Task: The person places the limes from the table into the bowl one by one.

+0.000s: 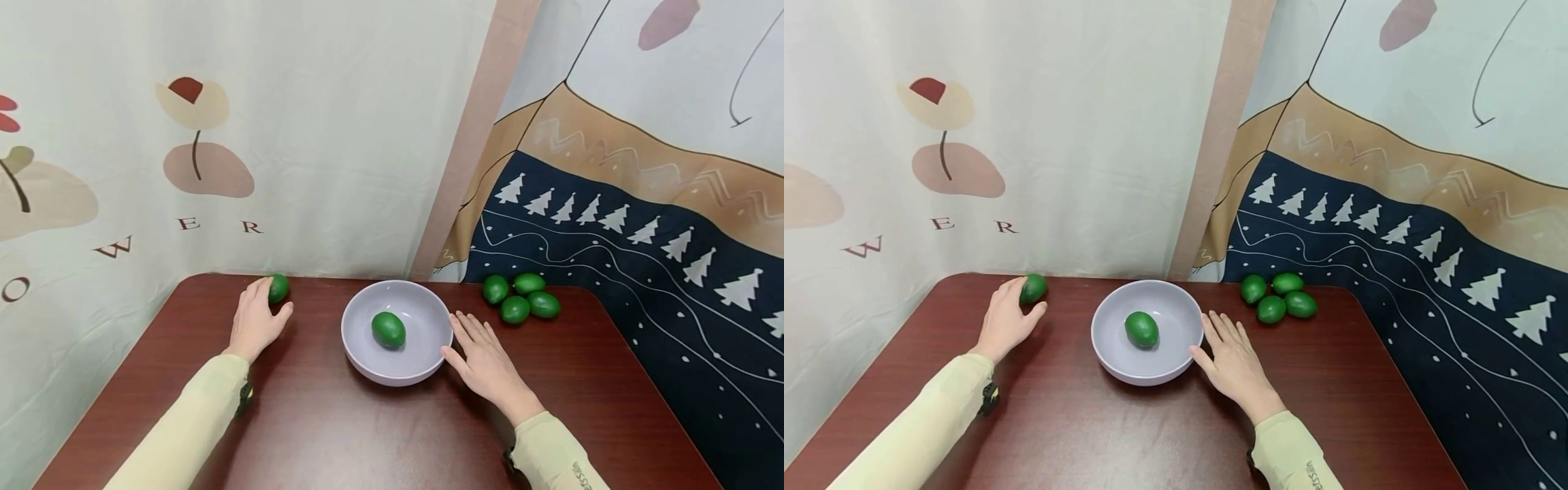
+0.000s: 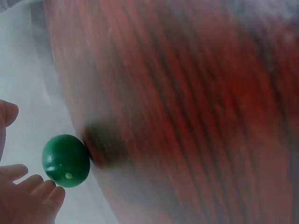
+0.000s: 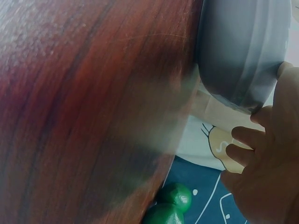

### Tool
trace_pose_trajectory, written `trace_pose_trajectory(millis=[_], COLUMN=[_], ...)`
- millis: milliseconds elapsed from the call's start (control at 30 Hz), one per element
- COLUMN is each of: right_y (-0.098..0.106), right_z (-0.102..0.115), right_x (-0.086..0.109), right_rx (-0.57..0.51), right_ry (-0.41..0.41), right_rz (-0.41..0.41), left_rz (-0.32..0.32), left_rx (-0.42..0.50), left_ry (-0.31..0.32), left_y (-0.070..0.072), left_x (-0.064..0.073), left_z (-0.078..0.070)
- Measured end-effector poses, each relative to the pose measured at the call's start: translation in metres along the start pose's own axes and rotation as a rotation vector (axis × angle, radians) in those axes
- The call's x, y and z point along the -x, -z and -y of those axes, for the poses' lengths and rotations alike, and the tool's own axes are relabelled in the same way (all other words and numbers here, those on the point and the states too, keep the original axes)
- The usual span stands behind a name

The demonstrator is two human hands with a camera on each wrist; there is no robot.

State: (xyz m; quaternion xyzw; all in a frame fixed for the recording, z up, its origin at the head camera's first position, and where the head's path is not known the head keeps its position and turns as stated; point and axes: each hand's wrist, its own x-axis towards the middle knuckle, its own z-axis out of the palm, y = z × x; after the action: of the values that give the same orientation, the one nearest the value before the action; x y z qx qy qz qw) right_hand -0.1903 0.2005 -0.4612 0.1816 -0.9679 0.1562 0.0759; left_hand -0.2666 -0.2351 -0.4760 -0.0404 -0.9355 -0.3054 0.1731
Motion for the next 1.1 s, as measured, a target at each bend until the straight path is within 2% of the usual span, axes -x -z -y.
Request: trace_pose_trajectory(millis=[267,767,1100], right_y=[0.001,0.002,0.000], right_z=[0.001,0.000,-0.001], right_x=[0.001,0.000,-0.001], right_rx=[-0.008,-0.005,0.004], right_ry=[-0.004,-0.006,0.004], right_rz=[0.006,0.016,0.008], left_rz=[-0.005,0.049,0.045], left_rx=[-0.002,-0.006,-0.010], left_ry=[0.023,0.093,0.128], left_y=[0.000,-0.002,-0.005], left_x=[-0.007,-0.018,-0.021], left_z=[0.005,0.013,0.020])
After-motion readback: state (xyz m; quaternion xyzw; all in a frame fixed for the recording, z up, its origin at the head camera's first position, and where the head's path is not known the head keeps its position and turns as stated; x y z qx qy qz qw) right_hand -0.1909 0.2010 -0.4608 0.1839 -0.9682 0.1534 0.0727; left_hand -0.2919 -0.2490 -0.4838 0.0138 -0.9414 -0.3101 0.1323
